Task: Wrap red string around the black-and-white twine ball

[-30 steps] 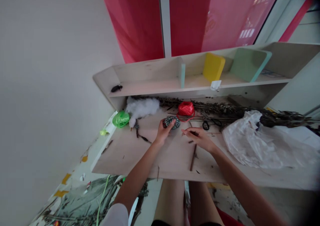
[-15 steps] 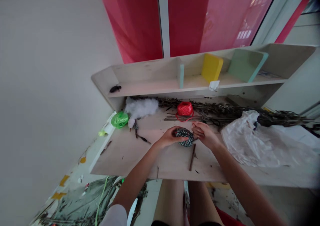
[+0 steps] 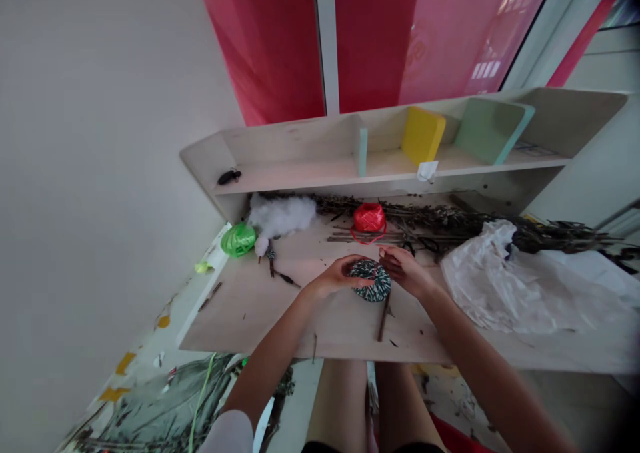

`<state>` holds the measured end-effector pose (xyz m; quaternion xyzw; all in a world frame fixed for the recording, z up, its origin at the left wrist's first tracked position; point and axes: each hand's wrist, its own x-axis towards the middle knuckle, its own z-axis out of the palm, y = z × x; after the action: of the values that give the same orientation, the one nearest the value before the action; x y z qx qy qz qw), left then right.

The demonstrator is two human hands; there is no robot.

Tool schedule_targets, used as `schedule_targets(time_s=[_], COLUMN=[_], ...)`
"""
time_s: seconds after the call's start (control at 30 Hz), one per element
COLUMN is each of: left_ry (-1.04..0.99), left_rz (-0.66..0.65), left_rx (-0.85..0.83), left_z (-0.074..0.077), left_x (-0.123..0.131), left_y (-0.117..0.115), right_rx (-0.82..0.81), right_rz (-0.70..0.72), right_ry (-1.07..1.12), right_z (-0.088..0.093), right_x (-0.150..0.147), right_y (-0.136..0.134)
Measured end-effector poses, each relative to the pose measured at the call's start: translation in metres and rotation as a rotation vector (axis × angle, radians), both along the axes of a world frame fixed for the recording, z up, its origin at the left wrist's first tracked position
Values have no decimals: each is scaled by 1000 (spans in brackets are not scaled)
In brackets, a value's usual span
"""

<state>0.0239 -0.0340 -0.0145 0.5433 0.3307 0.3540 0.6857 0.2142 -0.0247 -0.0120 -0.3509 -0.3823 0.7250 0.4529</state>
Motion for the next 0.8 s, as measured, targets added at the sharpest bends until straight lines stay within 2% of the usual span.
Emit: schedule_targets(time_s=[0.13, 0.27, 0.4, 0.5, 0.8], left_ry=[-47, -56, -66, -70, -272], left_rz=[51, 48, 6, -3, 172], left_rx=[-49, -73, -76, -71, -243], left_z=[10, 13, 12, 10, -1], left_x=[0, -1, -3, -3, -9], left_y=[-3, -3, -3, -3, 4], right_rx=[-6, -1, 18, 81, 312], right_rz=[-20, -42, -59, -62, -287], right_ry=[-52, -77, -76, -156, -432], right_z=[-1, -4, -7, -8, -15], right_x=[-2, -1, 0, -1, -3], right_y=[1, 4, 5, 5, 10])
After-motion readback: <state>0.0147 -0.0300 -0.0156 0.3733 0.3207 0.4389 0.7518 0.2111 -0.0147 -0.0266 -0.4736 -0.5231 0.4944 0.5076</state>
